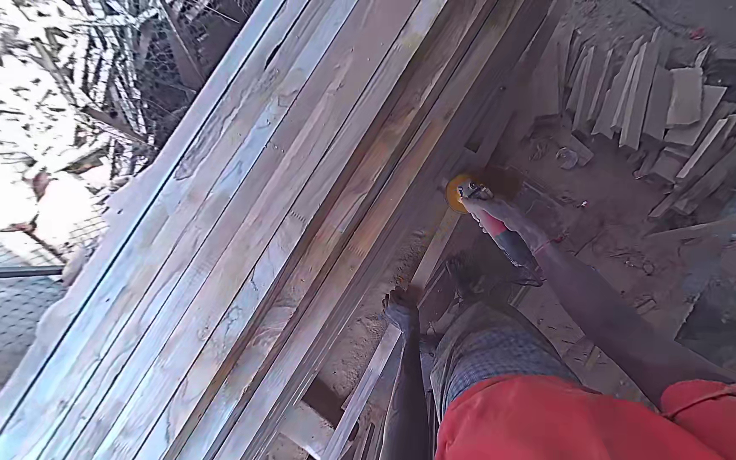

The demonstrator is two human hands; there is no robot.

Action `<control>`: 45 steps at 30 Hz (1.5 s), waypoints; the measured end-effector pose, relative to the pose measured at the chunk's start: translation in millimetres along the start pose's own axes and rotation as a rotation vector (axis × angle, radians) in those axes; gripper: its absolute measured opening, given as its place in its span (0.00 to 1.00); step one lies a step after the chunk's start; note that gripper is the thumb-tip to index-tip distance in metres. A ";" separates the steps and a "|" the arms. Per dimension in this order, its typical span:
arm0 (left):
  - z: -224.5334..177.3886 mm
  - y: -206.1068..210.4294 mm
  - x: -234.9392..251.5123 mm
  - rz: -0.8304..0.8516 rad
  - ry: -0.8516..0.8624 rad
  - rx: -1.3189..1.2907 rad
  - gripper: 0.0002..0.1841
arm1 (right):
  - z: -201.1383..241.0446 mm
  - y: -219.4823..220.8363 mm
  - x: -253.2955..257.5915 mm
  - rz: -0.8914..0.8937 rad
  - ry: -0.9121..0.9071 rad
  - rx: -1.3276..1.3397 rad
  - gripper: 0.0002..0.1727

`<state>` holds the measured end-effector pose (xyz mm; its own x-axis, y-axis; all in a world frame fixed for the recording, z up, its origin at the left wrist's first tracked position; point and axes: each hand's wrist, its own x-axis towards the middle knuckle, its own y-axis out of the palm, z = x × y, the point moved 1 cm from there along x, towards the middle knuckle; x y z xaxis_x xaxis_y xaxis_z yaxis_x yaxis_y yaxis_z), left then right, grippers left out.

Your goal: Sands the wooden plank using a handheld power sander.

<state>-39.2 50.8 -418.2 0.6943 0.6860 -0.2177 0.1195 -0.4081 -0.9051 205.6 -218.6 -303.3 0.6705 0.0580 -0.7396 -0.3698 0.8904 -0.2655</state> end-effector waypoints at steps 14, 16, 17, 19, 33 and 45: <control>27.1 -10.8 -9.2 0.311 -0.106 0.219 0.33 | 17.0 -103.2 51.2 -0.221 0.091 0.168 0.42; 91.5 -26.8 -22.5 0.287 -0.094 0.217 0.34 | -0.2 -103.5 40.1 -0.238 0.061 0.185 0.43; 123.5 -37.2 -28.3 0.294 -0.101 0.227 0.34 | -9.8 -100.4 32.7 -0.249 0.041 0.187 0.43; 181.3 -51.4 -32.9 0.297 -0.135 0.263 0.34 | -26.6 -88.7 14.3 -0.263 0.018 0.170 0.43; 263.9 -75.4 -36.7 0.305 -0.127 0.334 0.34 | -94.0 241.2 -141.6 0.393 -0.125 -0.782 0.48; 153.7 -43.7 -27.2 0.365 0.001 0.321 0.36 | -67.7 82.2 -89.5 0.142 0.021 -0.277 0.35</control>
<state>-172.4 142.5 -428.9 0.6506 0.5320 -0.5419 -0.3572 -0.4153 -0.8366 71.7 -181.2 -300.8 0.5870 0.1608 -0.7934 -0.6220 0.7169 -0.3149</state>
